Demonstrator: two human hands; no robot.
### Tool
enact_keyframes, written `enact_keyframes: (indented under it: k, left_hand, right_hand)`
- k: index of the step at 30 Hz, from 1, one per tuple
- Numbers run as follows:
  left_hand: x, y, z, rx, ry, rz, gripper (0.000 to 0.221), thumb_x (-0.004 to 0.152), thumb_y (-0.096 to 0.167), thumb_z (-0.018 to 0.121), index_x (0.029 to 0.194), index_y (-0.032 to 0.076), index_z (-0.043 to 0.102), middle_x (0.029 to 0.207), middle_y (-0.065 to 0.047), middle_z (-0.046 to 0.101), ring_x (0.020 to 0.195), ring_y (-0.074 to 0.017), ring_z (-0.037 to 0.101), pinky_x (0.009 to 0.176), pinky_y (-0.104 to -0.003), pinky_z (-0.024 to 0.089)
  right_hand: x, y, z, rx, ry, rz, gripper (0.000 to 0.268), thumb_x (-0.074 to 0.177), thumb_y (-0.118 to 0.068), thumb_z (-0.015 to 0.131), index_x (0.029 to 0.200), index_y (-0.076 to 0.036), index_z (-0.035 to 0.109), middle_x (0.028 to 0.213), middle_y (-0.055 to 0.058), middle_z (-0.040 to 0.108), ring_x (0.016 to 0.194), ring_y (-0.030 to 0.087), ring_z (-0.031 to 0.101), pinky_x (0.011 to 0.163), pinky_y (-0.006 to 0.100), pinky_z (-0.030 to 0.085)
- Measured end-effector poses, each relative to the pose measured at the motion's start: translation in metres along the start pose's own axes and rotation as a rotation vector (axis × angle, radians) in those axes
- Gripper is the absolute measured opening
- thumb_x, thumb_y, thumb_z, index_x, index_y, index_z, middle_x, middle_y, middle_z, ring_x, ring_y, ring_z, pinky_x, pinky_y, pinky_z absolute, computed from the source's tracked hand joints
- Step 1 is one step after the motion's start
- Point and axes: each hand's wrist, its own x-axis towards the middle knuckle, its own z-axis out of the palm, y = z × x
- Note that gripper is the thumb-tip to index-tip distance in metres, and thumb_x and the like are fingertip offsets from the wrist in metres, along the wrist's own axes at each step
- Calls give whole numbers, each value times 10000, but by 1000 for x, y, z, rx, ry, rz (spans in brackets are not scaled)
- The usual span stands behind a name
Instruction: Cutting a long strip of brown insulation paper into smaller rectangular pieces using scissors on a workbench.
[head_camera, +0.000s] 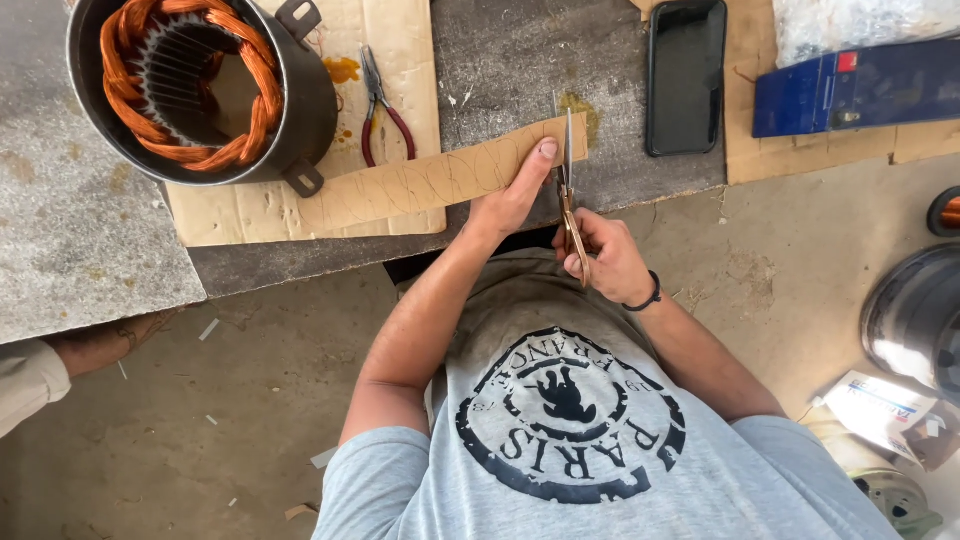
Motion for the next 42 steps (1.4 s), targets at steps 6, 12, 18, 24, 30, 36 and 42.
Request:
enact_keyframes:
  k: [6, 12, 18, 24, 30, 36, 42]
  left_hand:
    - [-3, -28, -1, 18, -19, 16, 383, 997, 356, 667, 698, 127, 736, 607, -40, 689, 619, -97, 680, 552, -262, 546]
    - [-2, -26, -2, -6, 1, 22, 402, 997, 370, 653, 670, 148, 727, 580, -26, 686, 568, -77, 654, 534, -250, 531]
    - [0, -33, -1, -1, -10, 0, 420, 993, 431, 642, 684, 155, 711, 588, -26, 678, 597, -99, 670, 554, -276, 543]
    - [-2, -29, -2, 10, -6, -47, 428, 989, 436, 642, 652, 182, 713, 555, -6, 665, 539, -88, 645, 533, -242, 534]
    - [0, -26, -3, 30, -16, -53, 447, 993, 418, 636, 616, 189, 700, 520, -11, 648, 519, -84, 631, 532, -225, 521]
    - [2, -22, -4, 33, -9, -66, 479, 998, 462, 613, 607, 199, 700, 522, 2, 647, 525, -78, 631, 545, -236, 524]
    - [0, -28, -2, 25, -14, -63, 447, 993, 417, 638, 625, 171, 697, 541, -21, 656, 537, -92, 645, 537, -254, 531]
  right_hand:
    - [-3, 20, 3, 24, 7, -9, 585, 826, -604, 790, 916, -37, 677, 713, 119, 754, 660, 146, 731, 595, 262, 578]
    - [-2, 26, 8, 88, 35, -67, 530, 841, -518, 823, 905, -9, 690, 653, 100, 714, 616, 145, 717, 570, 243, 565]
    - [-1, 26, 10, 110, 39, -97, 474, 867, -450, 823, 898, 3, 688, 625, 93, 688, 590, 150, 707, 556, 235, 555]
    - [-1, 25, 13, 170, 54, -124, 448, 885, -405, 812, 892, 22, 678, 606, 93, 653, 566, 147, 685, 543, 231, 541]
    - [0, 30, 22, 218, 55, -144, 448, 912, -410, 778, 892, 22, 663, 617, 101, 656, 567, 153, 686, 530, 239, 537]
    - [2, 35, 25, 252, 68, -161, 408, 928, -341, 775, 896, 46, 648, 611, 107, 642, 543, 153, 674, 514, 229, 516]
    - [-1, 35, 29, 259, 113, -157, 355, 941, -300, 770, 884, 27, 645, 615, 92, 636, 524, 143, 654, 512, 228, 509]
